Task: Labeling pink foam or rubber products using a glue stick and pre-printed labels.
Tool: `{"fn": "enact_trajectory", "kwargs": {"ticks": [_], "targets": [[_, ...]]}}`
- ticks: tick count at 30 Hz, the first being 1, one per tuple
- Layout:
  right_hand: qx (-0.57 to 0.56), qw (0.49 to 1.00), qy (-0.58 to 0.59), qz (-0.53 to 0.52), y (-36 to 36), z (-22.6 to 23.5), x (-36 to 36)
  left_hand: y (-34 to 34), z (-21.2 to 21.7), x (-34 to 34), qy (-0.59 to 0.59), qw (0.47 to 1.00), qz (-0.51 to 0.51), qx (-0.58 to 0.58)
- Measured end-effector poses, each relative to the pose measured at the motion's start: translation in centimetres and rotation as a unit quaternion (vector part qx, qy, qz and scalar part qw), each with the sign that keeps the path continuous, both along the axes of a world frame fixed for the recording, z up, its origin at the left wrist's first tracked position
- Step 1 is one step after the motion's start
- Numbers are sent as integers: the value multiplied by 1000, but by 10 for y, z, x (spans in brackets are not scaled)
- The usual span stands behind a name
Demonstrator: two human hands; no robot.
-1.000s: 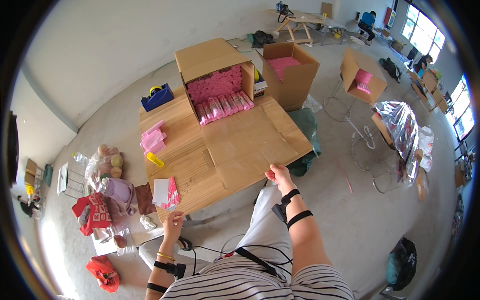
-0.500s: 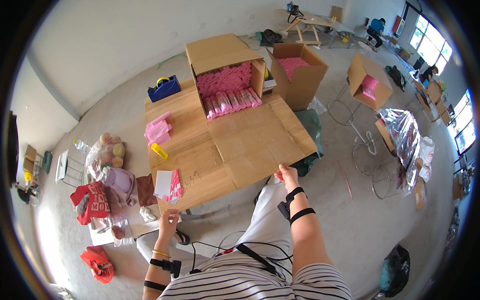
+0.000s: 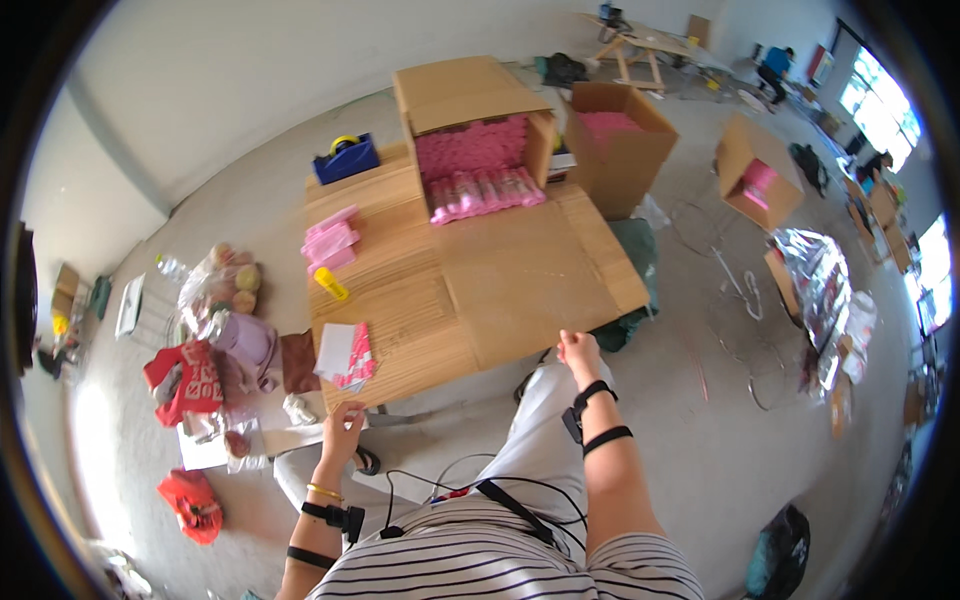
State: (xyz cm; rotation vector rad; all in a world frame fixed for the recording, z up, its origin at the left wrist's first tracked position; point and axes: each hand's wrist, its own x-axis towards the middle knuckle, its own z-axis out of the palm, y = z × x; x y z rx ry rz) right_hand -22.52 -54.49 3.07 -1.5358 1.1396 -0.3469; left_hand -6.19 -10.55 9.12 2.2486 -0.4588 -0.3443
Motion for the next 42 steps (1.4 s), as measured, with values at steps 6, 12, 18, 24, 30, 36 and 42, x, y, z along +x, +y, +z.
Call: {"fn": "enact_trajectory", "kwargs": {"ticks": [6, 12, 18, 24, 30, 36, 42], "targets": [[-13, 993, -26, 116, 50, 9, 5, -2, -3, 9, -12, 1000, 8, -21], [71, 977, -43, 198, 94, 14, 20, 14, 5, 19, -50, 997, 31, -49], [79, 968, -124, 204, 93, 58, 62, 4, 35, 34, -48, 994, 34, -93], [-66, 946, -268, 168, 40, 150, 147, -72, 133, 11, -40, 980, -134, -145], [-54, 912, -399, 79, 9, 255, 182, -140, 183, -46, -36, 870, -468, -153], [195, 799, -567, 43, 2, 323, 186, -168, 202, -72, 54, 846, -500, -174], [186, 761, -621, 37, 12, 363, 193, -169, 206, -116, 259, 727, -592, -231]]}}
